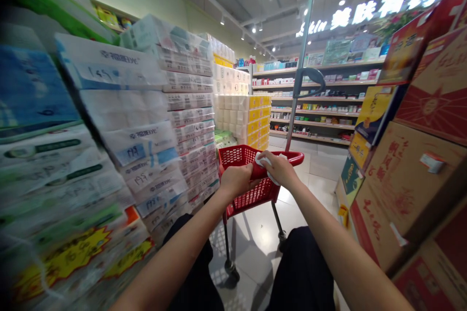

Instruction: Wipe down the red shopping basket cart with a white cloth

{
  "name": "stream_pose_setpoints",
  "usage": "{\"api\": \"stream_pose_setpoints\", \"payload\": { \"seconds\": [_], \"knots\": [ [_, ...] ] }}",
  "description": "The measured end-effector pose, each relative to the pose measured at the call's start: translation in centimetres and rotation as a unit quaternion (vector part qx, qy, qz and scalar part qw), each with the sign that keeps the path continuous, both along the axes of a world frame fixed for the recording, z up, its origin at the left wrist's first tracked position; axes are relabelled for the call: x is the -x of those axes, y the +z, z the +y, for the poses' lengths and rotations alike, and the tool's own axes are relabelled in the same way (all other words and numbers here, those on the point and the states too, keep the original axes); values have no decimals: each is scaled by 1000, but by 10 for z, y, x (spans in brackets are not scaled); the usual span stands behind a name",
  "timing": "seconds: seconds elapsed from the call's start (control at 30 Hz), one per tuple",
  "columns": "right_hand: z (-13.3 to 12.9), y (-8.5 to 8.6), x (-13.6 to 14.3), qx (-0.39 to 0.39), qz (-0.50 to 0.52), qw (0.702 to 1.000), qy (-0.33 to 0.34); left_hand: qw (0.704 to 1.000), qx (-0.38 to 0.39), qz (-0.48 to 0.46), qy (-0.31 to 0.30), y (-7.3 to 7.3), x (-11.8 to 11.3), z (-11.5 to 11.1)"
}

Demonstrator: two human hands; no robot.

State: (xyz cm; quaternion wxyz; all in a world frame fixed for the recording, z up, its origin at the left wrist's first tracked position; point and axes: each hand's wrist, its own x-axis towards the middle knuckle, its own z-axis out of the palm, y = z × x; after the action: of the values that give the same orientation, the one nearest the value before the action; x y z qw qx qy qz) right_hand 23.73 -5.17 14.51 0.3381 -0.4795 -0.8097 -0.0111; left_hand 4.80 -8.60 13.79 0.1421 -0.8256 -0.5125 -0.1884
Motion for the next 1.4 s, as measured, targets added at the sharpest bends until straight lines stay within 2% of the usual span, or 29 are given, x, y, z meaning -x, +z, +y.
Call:
{"api": "stream_pose_setpoints", "payload": {
  "seconds": [0.07, 0.17, 0.27, 0.37, 0.5, 0.6, 0.7, 0.83, 0.97, 1.1, 1.23, 1.33, 1.4],
  "knots": [
    [17, -1, -21, 0, 31, 999, -7, 1000, -3, 1, -1, 0, 1, -2],
    [36, -4, -49, -64, 39, 995, -71, 1000, -6, -3, 2, 1, 0, -3],
    [37, -8, -55, -100, 26, 983, -152, 1000, -3, -5, 4, 2, -2, -3],
    [20, -10, -29, -115, 12, 978, -173, 1000, 5, -5, 10, 3, -3, -3],
    [-10, -5, 24, -120, -33, 990, -70, 1000, 22, -3, 17, 3, -2, -3],
    [-14, -1, 41, -109, -37, 993, -22, 1000, 21, -4, 19, 1, 0, -3],
    [5, 0, 26, -87, -8, 996, -27, 1000, 9, -4, 11, 0, 0, -3],
    [38, 0, -20, -68, 22, 990, -122, 1000, -5, -10, 14, -1, -4, -4],
    [40, -3, -46, -71, 3, 978, -194, 1000, -12, -14, 9, -2, -8, -5],
    [16, -2, -29, -99, -44, 981, -162, 1000, -7, -11, 11, -3, -7, -5],
    [-9, 2, 10, -81, -63, 993, -58, 1000, -3, -15, 12, -3, -5, -4],
    [-10, 5, 24, -65, -71, 995, -11, 1000, 4, -14, 9, -3, -4, -4],
    [-1, 6, 19, -61, -58, 996, -20, 1000, 0, -11, 5, -2, -4, -4]
  ]
}}
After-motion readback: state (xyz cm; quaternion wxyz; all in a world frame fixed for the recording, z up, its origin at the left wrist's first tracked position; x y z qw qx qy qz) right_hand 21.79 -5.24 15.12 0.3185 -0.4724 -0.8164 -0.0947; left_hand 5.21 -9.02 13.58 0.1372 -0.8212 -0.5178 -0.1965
